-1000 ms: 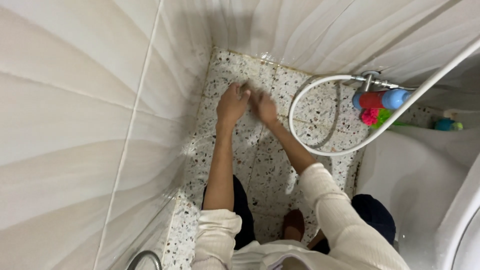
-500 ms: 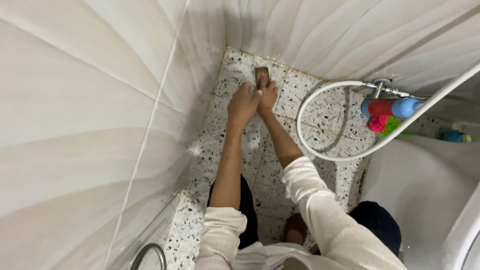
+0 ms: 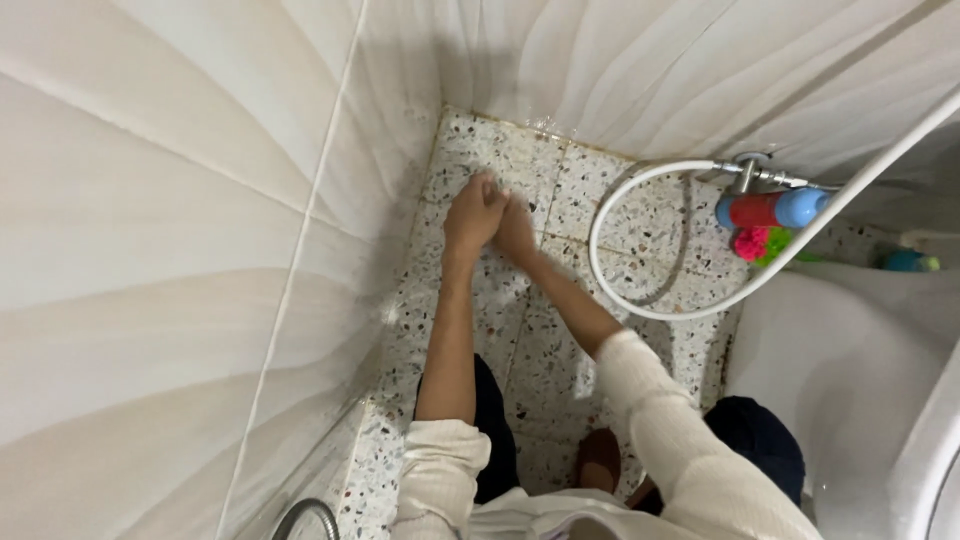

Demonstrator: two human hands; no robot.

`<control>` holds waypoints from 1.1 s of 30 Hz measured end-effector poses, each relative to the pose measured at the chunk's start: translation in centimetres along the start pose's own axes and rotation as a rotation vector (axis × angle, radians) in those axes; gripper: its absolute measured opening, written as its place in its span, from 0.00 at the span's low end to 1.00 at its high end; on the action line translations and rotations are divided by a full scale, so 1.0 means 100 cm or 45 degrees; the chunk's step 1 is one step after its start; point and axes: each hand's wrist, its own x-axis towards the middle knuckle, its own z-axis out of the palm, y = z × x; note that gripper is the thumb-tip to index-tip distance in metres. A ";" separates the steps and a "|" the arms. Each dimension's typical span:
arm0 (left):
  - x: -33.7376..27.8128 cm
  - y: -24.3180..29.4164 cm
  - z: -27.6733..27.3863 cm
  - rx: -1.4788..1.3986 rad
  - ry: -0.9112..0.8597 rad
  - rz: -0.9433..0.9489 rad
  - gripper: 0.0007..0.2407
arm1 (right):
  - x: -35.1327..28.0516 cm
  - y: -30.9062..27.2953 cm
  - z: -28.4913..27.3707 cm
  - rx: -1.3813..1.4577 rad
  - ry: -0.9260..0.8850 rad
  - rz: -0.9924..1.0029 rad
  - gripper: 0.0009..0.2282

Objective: The person scrubs the speckled bathroom floor tiles with a small brush while squatting. They then use a handheld bidet sprayer to rinse the floor and the area around the toilet base.

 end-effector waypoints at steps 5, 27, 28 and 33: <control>-0.006 0.010 -0.009 0.010 -0.063 -0.129 0.23 | -0.027 0.009 -0.031 -0.033 -0.963 -0.382 0.11; -0.007 0.011 -0.001 0.058 -0.016 -0.033 0.21 | -0.088 0.044 -0.047 0.252 -0.182 -0.425 0.20; -0.009 0.012 -0.004 0.073 -0.026 -0.032 0.21 | -0.066 0.030 -0.085 0.389 -0.305 -0.657 0.19; -0.020 0.024 -0.012 0.075 -0.007 -0.023 0.22 | -0.016 0.028 -0.064 -0.115 -0.102 0.401 0.24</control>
